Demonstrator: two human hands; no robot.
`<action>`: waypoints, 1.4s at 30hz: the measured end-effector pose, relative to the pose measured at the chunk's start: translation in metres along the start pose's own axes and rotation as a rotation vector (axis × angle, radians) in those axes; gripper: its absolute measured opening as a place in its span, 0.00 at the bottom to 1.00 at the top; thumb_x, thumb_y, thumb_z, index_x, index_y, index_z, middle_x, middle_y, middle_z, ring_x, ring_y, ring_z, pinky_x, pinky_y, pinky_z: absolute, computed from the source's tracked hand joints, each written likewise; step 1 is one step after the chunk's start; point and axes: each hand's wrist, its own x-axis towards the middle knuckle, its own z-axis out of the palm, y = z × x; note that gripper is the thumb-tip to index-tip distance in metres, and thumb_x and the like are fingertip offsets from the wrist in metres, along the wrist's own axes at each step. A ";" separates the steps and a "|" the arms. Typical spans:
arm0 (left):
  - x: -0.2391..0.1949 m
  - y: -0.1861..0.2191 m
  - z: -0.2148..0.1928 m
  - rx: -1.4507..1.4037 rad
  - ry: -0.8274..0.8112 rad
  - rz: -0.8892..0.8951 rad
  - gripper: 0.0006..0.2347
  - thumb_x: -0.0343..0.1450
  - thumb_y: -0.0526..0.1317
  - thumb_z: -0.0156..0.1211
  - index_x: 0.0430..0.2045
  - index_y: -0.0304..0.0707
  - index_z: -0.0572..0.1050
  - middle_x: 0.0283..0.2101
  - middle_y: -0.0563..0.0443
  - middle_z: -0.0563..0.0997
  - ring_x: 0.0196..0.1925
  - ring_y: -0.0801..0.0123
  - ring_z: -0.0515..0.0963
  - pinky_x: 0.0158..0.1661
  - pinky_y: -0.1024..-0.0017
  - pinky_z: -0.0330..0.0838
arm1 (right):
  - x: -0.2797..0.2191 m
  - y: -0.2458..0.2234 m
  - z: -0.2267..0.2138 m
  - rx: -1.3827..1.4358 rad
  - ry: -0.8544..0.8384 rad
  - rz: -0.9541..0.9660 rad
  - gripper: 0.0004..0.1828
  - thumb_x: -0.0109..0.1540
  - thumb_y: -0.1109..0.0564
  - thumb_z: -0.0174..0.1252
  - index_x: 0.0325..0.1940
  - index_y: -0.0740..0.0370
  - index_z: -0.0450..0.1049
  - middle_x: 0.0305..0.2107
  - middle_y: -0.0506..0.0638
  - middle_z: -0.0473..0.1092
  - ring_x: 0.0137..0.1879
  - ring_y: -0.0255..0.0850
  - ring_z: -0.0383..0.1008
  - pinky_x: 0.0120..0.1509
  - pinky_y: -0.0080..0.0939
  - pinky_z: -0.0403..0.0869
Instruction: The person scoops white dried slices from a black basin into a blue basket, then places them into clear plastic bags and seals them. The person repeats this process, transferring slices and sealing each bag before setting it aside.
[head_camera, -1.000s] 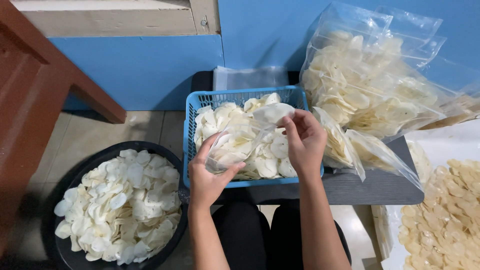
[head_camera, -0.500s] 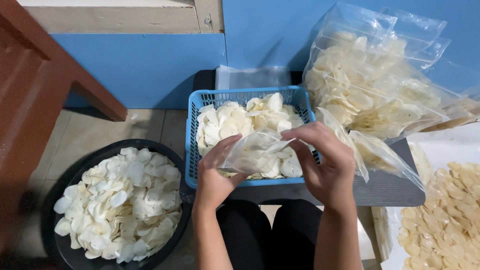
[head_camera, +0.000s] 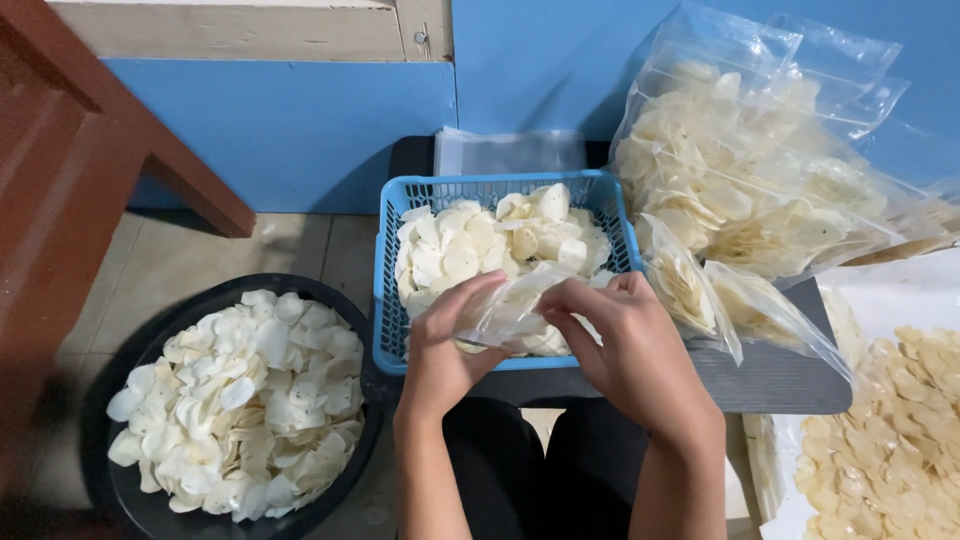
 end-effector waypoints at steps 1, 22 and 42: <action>0.000 0.001 0.000 0.000 0.001 0.002 0.30 0.52 0.33 0.80 0.50 0.48 0.79 0.52 0.47 0.84 0.57 0.49 0.81 0.56 0.55 0.74 | 0.000 0.000 -0.001 -0.001 0.002 -0.002 0.05 0.62 0.63 0.61 0.36 0.55 0.73 0.21 0.47 0.77 0.23 0.49 0.70 0.48 0.43 0.68; 0.004 -0.001 0.012 0.040 -0.062 0.015 0.27 0.58 0.32 0.74 0.53 0.48 0.77 0.58 0.43 0.80 0.63 0.35 0.74 0.57 0.23 0.57 | 0.000 0.022 0.041 -0.265 -0.156 0.171 0.05 0.54 0.56 0.66 0.25 0.44 0.82 0.19 0.39 0.78 0.29 0.54 0.77 0.34 0.47 0.74; -0.002 -0.045 0.026 0.082 0.324 0.100 0.32 0.56 0.44 0.83 0.56 0.45 0.76 0.55 0.44 0.81 0.61 0.45 0.77 0.60 0.47 0.68 | 0.000 0.060 0.107 0.565 0.812 0.167 0.22 0.67 0.72 0.42 0.65 0.62 0.63 0.64 0.55 0.59 0.65 0.46 0.64 0.58 0.41 0.71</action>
